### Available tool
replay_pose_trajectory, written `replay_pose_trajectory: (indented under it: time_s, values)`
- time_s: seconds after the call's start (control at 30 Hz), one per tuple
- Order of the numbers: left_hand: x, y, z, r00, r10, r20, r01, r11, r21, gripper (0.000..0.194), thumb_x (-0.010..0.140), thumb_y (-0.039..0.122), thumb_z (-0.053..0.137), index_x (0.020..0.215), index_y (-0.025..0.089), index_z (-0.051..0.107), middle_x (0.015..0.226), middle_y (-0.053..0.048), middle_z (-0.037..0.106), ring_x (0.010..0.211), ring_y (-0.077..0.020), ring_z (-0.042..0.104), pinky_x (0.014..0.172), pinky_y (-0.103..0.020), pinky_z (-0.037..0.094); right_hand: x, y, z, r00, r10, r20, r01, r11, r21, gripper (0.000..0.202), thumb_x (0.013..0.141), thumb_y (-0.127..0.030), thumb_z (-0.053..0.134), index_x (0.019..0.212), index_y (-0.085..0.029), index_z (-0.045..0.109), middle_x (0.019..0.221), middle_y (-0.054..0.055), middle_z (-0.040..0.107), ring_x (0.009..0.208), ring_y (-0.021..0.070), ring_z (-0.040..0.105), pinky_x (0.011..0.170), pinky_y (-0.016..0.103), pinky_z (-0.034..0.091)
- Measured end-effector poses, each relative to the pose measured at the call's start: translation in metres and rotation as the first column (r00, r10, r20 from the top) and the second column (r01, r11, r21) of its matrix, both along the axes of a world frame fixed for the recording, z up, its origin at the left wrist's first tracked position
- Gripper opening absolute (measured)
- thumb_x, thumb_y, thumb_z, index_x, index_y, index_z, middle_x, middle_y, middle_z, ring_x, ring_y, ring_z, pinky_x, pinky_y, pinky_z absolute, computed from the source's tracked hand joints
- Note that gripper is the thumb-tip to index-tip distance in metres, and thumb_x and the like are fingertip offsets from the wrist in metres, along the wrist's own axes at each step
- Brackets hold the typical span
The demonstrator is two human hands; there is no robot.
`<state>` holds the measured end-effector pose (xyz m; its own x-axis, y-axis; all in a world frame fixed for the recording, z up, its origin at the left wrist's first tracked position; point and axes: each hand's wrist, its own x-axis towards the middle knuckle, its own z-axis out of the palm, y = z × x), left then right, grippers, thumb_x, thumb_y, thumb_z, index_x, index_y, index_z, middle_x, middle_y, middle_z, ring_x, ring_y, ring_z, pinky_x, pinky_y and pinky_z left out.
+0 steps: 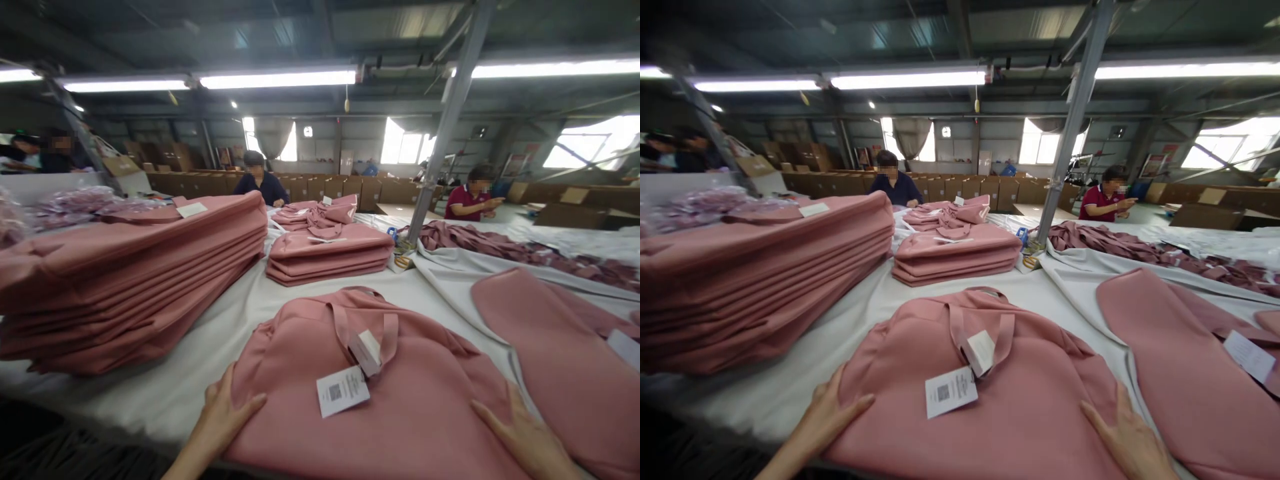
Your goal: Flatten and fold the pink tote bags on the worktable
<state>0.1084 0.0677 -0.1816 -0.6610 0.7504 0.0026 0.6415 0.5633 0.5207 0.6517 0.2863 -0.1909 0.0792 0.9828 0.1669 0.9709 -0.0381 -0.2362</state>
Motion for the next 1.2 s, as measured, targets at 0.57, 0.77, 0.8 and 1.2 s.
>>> replay_pose_trajectory:
  time_s: [0.57,0.77,0.8,1.2]
  values:
    - [0.083,0.041,0.053,0.279,-0.942,-0.185,0.840,0.333,-0.428,0.090,0.073,0.025,0.064,0.148,0.038,0.018,0.149,-0.013,0.034,0.132,-0.0416,0.034,0.103,-0.056,0.031,-0.033,-0.020,0.039,0.972,0.100,0.213,-0.067,0.986,-0.154,0.092,0.089,-0.065,0.025,0.145,0.007,0.011,0.142,0.033,0.032,0.121,0.0449,0.044,0.095,0.057,0.038]
    - [0.078,0.048,0.031,0.378,-0.875,-0.303,0.787,0.476,-0.392,0.087,0.069,0.018,0.060,0.146,0.038,0.024,0.152,-0.012,0.026,0.135,-0.0388,0.028,0.104,-0.054,0.026,-0.042,-0.027,0.037,0.976,0.063,0.206,-0.048,0.996,-0.075,0.089,0.091,-0.064,0.022,0.145,0.006,0.013,0.139,0.033,0.035,0.121,0.0452,0.044,0.095,0.060,0.038]
    - [0.078,0.048,0.029,0.382,-0.874,-0.299,0.789,0.477,-0.387,0.088,0.069,0.021,0.061,0.147,0.038,0.023,0.152,-0.011,0.026,0.134,-0.0385,0.028,0.104,-0.054,0.027,-0.044,-0.030,0.039,0.969,0.065,0.238,-0.065,0.998,-0.008,0.085,0.092,-0.061,0.023,0.145,0.005,0.017,0.141,0.032,0.034,0.125,0.0452,0.040,0.097,0.063,0.034]
    - [0.074,0.052,0.035,0.370,-0.905,-0.210,0.841,0.422,-0.339,0.086,0.075,0.072,0.055,0.147,0.039,0.022,0.154,-0.014,0.024,0.132,-0.0440,0.029,0.100,-0.062,0.027,-0.070,-0.039,0.029,0.620,0.621,0.480,-0.626,0.760,-0.174,0.056,0.095,-0.050,0.035,0.140,-0.018,0.045,0.141,0.021,0.044,0.131,0.0392,0.038,0.103,0.057,0.032]
